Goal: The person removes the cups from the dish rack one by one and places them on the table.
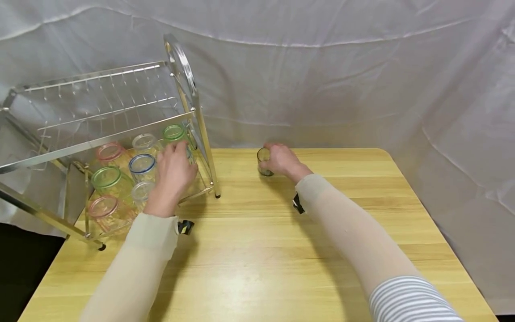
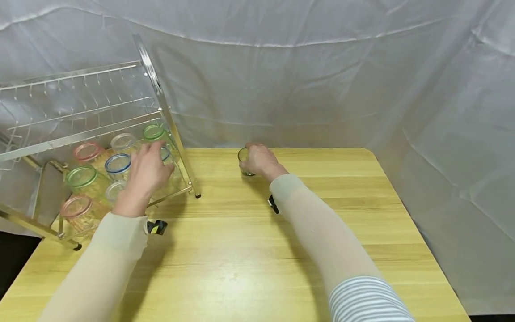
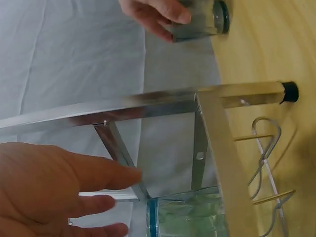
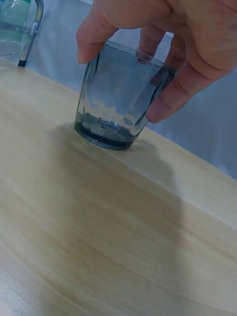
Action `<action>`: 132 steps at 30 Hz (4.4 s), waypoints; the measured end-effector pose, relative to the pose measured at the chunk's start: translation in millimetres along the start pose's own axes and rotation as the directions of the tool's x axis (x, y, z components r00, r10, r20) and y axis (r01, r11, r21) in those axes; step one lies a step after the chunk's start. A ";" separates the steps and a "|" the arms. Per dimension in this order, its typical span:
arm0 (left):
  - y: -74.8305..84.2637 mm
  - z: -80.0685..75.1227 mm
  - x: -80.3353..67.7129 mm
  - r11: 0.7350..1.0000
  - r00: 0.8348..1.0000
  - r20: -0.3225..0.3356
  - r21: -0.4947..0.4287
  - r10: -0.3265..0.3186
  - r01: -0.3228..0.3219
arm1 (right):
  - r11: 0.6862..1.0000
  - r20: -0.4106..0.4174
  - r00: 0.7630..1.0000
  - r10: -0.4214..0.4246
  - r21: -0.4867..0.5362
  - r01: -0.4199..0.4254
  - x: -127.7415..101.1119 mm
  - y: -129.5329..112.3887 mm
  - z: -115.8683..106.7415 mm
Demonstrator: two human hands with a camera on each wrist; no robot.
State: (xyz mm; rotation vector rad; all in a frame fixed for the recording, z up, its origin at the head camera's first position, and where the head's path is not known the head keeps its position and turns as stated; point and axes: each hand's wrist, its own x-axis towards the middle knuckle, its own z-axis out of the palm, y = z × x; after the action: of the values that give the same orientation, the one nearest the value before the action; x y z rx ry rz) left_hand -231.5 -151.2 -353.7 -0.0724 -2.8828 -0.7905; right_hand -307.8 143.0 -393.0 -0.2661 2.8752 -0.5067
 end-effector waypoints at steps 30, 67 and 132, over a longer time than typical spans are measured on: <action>-14.9 8.3 21.5 0.976 0.990 0.138 0.220 -0.041 0.010 | 1.000 0.003 1.000 -0.008 0.013 0.008 3.3 -5.0 4.1; 34.5 -23.2 -82.5 0.991 0.991 0.137 -0.130 -0.008 0.026 | 0.964 -0.205 0.979 0.021 0.265 0.035 -33.3 18.6 -4.3; 52.9 73.9 -77.9 0.870 0.961 0.249 -0.493 0.120 0.019 | 0.447 -0.106 0.984 -0.145 0.880 0.160 -126.7 33.8 38.5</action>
State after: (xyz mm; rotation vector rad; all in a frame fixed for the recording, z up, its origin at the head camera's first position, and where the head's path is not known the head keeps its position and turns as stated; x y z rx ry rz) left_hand -159.8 -68.5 -402.2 -0.3386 -2.8163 -1.6033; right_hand -181.6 188.9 -418.4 -0.3192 2.1511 -1.9405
